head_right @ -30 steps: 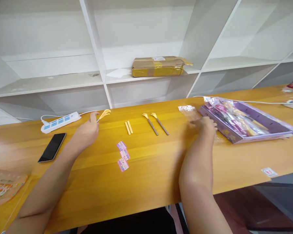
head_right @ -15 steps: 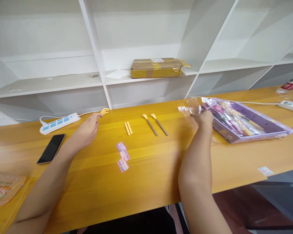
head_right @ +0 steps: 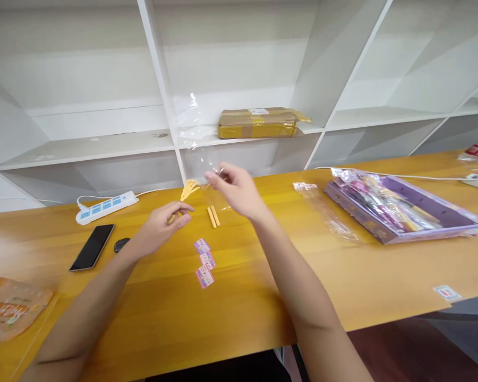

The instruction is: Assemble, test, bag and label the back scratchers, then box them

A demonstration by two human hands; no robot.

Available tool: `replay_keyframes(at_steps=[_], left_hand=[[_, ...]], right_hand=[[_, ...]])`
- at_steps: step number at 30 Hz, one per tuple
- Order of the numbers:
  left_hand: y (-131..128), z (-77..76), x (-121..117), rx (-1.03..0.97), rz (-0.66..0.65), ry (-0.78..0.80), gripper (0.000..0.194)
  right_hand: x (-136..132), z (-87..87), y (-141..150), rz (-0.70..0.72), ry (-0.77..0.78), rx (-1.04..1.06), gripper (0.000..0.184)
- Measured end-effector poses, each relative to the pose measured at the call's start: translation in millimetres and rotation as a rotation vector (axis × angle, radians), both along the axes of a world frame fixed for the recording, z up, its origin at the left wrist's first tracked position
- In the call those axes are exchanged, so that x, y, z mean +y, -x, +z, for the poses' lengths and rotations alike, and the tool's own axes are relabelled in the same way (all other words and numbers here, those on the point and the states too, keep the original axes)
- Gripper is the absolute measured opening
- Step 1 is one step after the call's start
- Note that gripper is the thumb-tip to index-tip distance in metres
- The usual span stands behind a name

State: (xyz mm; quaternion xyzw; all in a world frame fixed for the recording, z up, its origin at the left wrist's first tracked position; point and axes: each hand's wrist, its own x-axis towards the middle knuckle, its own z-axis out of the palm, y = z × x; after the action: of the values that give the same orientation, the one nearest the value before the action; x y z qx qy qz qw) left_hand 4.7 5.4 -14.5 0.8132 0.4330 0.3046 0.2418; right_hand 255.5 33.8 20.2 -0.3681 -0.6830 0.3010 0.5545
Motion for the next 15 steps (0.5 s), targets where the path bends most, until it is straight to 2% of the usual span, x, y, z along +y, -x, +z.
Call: replay_keyframes(at_steps=[4,8,10,13,15], left_hand=[[-12.0,-2.1,-10.5,-0.151,-0.080,0.097,0.039],[-16.6,-8.5,-8.7,-0.307,-0.034,0.177,0.036],[-17.3,-11.2,-6.1,-0.357,-0.005,0.174,0.033],[-17.3,-13.8,-3.9,-0.412,0.034,0.157,0.033],[-16.8,-15.1,-3.5,-0.466,0.044,0.157,0.034]], right_hand=[[-19.5,-13.3,45.4,0.070,-0.094,-0.025,0.050],[-23.7,-23.2,56.8,0.063,-0.194,-0.064,0.042],[-19.1,-27.6,57.3,0.029,-0.220,0.020,0.041],[-6.0,-33.5,57.0,-0.077,-0.152,0.255,0.037],[2.4,-35.5,56.5,-0.057,-0.003,0.330,0.025]])
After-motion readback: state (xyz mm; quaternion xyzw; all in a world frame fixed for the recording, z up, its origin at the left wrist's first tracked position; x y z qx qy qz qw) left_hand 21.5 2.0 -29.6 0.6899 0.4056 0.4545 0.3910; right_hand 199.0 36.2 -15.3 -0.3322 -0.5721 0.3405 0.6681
